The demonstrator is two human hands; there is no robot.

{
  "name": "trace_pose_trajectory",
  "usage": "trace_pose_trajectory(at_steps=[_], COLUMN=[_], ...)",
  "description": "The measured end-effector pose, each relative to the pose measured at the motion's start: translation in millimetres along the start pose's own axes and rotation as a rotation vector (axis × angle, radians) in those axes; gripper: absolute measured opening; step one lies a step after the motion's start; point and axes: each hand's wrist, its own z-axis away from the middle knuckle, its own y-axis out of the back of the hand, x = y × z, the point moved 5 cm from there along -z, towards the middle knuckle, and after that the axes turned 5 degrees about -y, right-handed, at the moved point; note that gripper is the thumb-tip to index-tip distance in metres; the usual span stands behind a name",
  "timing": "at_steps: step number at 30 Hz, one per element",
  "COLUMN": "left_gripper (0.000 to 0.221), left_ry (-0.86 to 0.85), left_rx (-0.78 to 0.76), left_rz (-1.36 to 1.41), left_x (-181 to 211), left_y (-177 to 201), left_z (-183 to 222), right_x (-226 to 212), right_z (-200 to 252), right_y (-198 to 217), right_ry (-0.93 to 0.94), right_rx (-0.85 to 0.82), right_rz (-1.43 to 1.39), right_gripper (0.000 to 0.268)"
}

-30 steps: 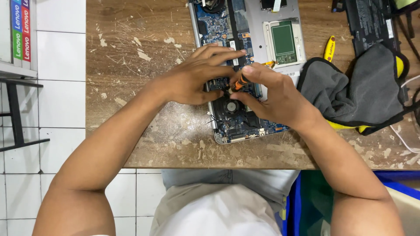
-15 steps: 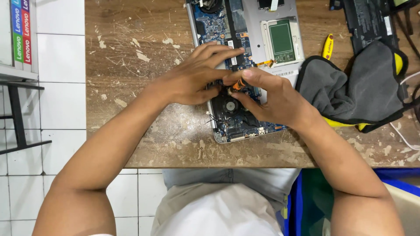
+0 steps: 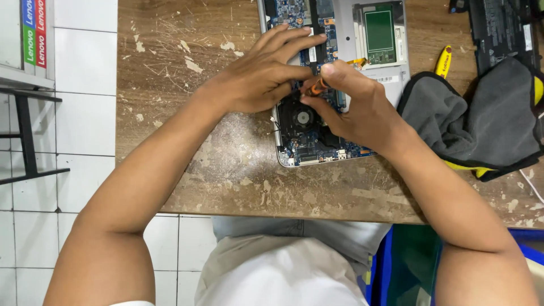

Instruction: Repairing a laptop by manipulating the motherboard and using a screwdriver to manage internal screws

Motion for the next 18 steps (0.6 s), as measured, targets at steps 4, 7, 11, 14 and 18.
trace_pose_trajectory(at_steps=[4, 7, 11, 14, 18], left_gripper=[0.034, 0.044, 0.027, 0.033, 0.031], left_ry=[0.033, 0.017, 0.028, 0.041, 0.054], left_rx=[-0.010, -0.005, -0.008, -0.017, -0.030], left_rz=[0.026, 0.047, 0.062, 0.082, 0.080], left_x=[0, 0, -1, -1, -2], left_y=[3, 4, 4, 5, 4], left_z=[-1, 0, 0, 1, -1], right_x=[14, 0, -6, 12, 4], right_z=[17, 2, -3, 9, -2], right_y=[-6, -3, 0, -7, -4], right_ry=[0.145, 0.037, 0.045, -0.003, -0.099], right_rx=[0.209, 0.060, -0.037, 0.077, 0.098], right_rz=[0.335, 0.205, -0.032, 0.033, 0.177], right_gripper=[0.092, 0.098, 0.086, 0.083, 0.061])
